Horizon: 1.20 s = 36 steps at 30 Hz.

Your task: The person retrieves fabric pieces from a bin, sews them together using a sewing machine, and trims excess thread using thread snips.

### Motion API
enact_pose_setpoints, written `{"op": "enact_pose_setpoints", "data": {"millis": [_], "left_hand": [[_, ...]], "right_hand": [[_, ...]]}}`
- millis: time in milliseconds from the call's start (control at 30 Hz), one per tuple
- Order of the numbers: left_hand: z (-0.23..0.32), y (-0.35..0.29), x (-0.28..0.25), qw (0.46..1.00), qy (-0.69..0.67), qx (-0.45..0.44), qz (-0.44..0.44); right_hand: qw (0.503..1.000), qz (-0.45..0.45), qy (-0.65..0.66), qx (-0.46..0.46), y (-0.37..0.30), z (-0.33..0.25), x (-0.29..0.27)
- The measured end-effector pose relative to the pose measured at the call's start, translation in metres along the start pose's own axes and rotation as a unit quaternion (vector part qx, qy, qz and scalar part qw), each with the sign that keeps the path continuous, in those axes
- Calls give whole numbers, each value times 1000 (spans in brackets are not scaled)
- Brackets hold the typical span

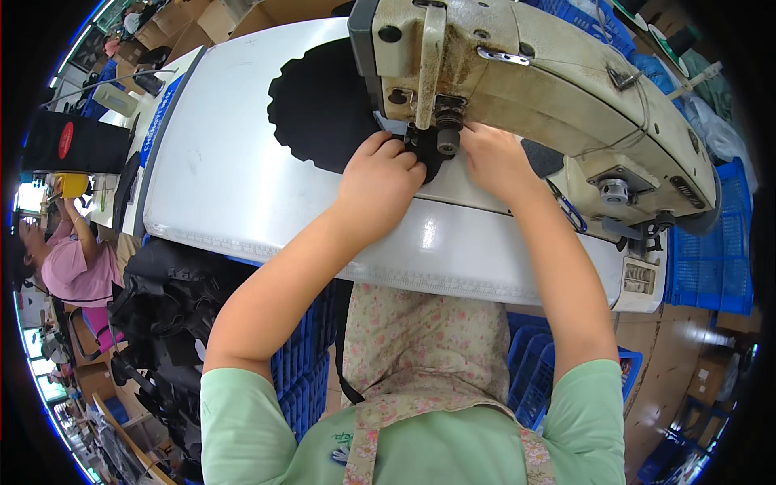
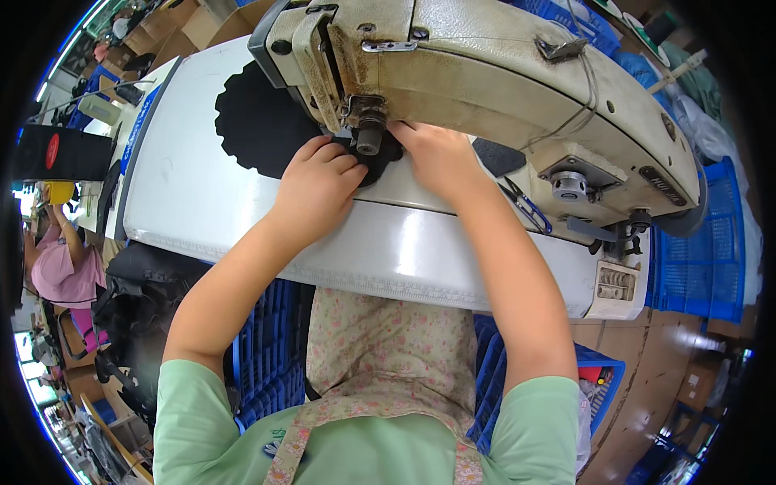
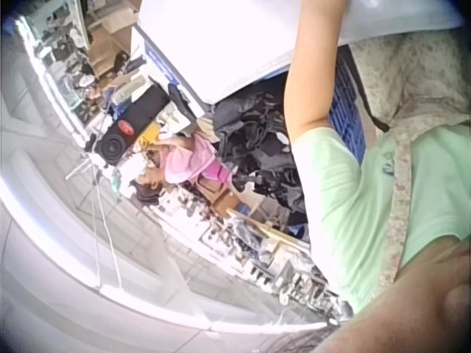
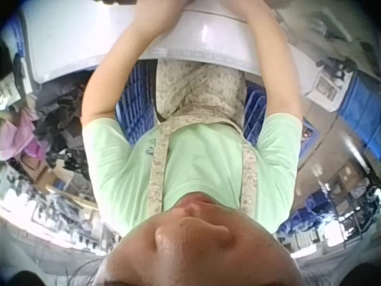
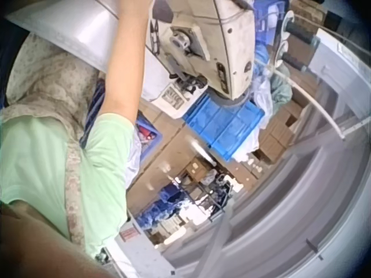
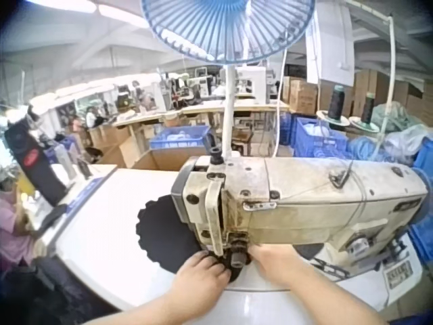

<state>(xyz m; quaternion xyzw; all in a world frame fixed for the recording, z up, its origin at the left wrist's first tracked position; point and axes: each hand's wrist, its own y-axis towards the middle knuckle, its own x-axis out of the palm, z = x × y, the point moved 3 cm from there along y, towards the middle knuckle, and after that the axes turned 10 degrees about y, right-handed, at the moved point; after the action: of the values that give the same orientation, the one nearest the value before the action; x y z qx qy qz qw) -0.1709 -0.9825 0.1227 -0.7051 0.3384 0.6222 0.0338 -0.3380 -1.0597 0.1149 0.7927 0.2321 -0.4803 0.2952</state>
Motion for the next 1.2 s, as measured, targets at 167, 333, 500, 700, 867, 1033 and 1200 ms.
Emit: {"op": "enact_pose_setpoints", "data": {"millis": [167,333,500,700,867,1033,1200], "left_hand": [[-10,-2,-3,996,-77,37,-22],[-23,-5,-13,993,-20,79,-90],[-28,-9,-5,986,93,73,-120],[-33,-6,7,988,132,38,-74],[-34,-12,15,997,74,25,-3],[-27,-18,18,998,52,-6,15],[-24,-19,17,998,60,-10,28]], "right_hand": [[980,102,-108,-128,10,1,-8],[966,56,-225,-116,0,-8,10],[947,-57,-285,-137,-2,-41,18],[943,-67,-298,-134,-21,-64,29],[944,-39,-308,-108,-30,-65,27],[937,-19,-325,-127,-34,-62,27],[935,-38,-327,-134,-31,-64,29]]}}
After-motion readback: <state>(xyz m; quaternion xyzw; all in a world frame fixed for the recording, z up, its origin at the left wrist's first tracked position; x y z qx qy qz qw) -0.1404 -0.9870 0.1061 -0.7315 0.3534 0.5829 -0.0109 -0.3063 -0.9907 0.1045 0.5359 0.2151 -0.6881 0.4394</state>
